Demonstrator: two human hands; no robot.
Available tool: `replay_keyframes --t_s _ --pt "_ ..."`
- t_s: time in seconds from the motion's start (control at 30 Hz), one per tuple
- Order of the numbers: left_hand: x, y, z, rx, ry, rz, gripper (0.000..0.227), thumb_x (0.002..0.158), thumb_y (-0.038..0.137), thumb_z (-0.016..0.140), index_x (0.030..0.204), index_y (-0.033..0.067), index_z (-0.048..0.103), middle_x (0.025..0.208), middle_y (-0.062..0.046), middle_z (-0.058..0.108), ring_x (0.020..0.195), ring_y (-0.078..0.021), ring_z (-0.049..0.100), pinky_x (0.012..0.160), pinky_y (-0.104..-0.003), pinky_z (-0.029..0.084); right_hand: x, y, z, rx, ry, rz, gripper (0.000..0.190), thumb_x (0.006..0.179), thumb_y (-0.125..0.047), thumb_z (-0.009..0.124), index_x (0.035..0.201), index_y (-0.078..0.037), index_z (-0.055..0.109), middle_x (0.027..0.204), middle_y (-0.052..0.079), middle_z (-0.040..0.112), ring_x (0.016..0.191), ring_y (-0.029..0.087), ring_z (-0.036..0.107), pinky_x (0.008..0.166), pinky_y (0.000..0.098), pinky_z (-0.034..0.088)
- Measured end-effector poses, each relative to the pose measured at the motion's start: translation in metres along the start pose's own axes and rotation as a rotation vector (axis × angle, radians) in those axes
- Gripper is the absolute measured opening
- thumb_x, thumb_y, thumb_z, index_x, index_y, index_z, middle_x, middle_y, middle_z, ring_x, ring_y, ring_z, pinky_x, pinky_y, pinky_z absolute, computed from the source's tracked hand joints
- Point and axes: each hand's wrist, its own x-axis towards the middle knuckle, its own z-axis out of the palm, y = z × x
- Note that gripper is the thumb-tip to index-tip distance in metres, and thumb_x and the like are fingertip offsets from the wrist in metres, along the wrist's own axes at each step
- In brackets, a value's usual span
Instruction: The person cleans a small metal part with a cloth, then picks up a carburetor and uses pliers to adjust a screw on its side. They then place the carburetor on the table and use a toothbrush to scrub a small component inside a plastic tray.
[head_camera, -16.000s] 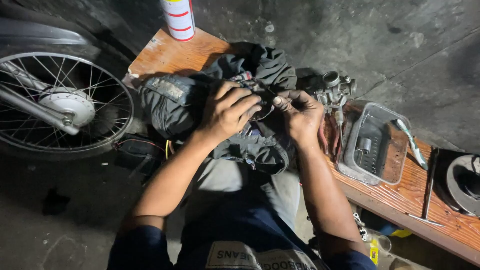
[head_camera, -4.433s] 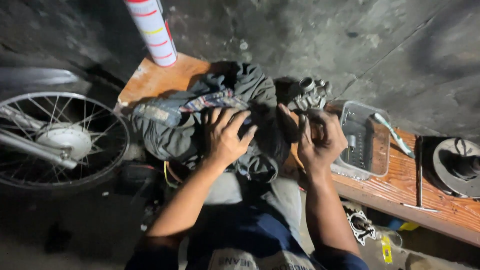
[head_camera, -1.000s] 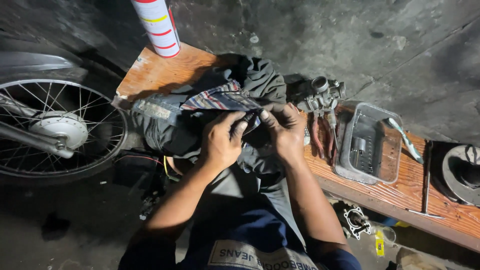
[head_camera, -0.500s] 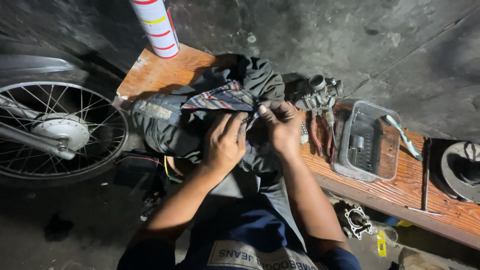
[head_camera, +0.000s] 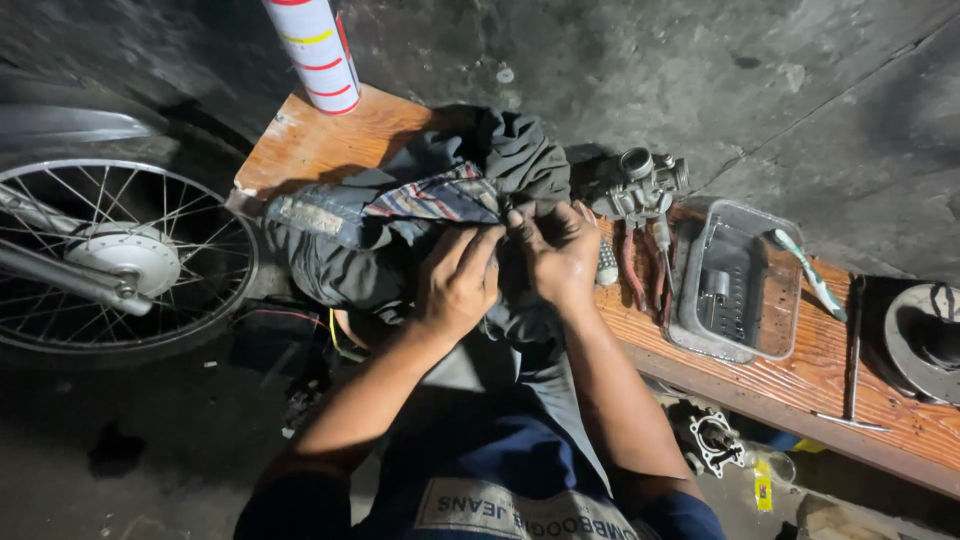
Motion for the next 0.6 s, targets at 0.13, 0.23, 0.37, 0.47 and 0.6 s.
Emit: replay_keyframes --t_s 0.13,0.23,0.37,0.47,0.6 --pt "0.001 -0.009 0.003 -0.066 -0.008 -0.047 0.016 0.099 0.01 0.061 0.109 0.0107 0.074 0.088 -0.008 0.069 0.078 -0.03 0.071 0.07 -0.038 0.06 0.003 0.021 -0.008 -0.075 -0.05 -0.065 0.009 0.088 -0.012 0.084 0.094 -0.009 0.078 0.076 0.004 0.076 0.08 0.019 0.072 0.116 0.041 0.027" --pt "0.002 -0.013 0.005 -0.176 -0.063 -0.135 0.017 0.103 0.02 0.06 0.108 0.009 0.072 0.087 -0.01 0.069 0.081 -0.0345 0.072 0.07 -0.042 0.059 -0.002 0.014 -0.01 -0.111 -0.05 -0.086 0.014 0.086 -0.015 0.087 0.095 -0.011 0.078 0.078 0.004 0.077 0.082 0.019 0.071 0.118 0.0433 0.022" --pt "0.012 -0.011 -0.004 -0.261 -0.15 -0.309 0.018 0.102 0.023 0.065 0.098 0.0074 0.073 0.08 -0.015 0.071 0.08 -0.0406 0.072 0.069 -0.045 0.059 -0.01 0.015 -0.006 -0.058 -0.006 -0.08 0.016 0.084 -0.013 0.089 0.095 -0.009 0.078 0.079 0.006 0.077 0.086 0.015 0.069 0.117 0.0424 0.027" --pt "0.015 -0.008 -0.001 -0.277 -0.157 -0.3 0.012 0.098 0.02 0.069 0.098 0.0086 0.073 0.081 -0.014 0.072 0.081 -0.0391 0.073 0.07 -0.045 0.059 -0.005 0.007 -0.005 -0.037 0.054 -0.099 0.016 0.083 -0.013 0.09 0.092 -0.008 0.078 0.077 0.006 0.076 0.082 0.017 0.07 0.112 0.04 0.034" --pt "0.019 0.006 -0.005 -0.231 -0.099 -0.234 0.009 0.098 0.02 0.069 0.1 0.0128 0.074 0.082 -0.009 0.072 0.082 -0.0338 0.073 0.072 -0.042 0.06 -0.002 0.008 -0.005 -0.012 0.081 -0.076 0.014 0.082 -0.012 0.091 0.088 -0.01 0.078 0.073 0.003 0.075 0.075 0.015 0.069 0.108 0.037 0.039"
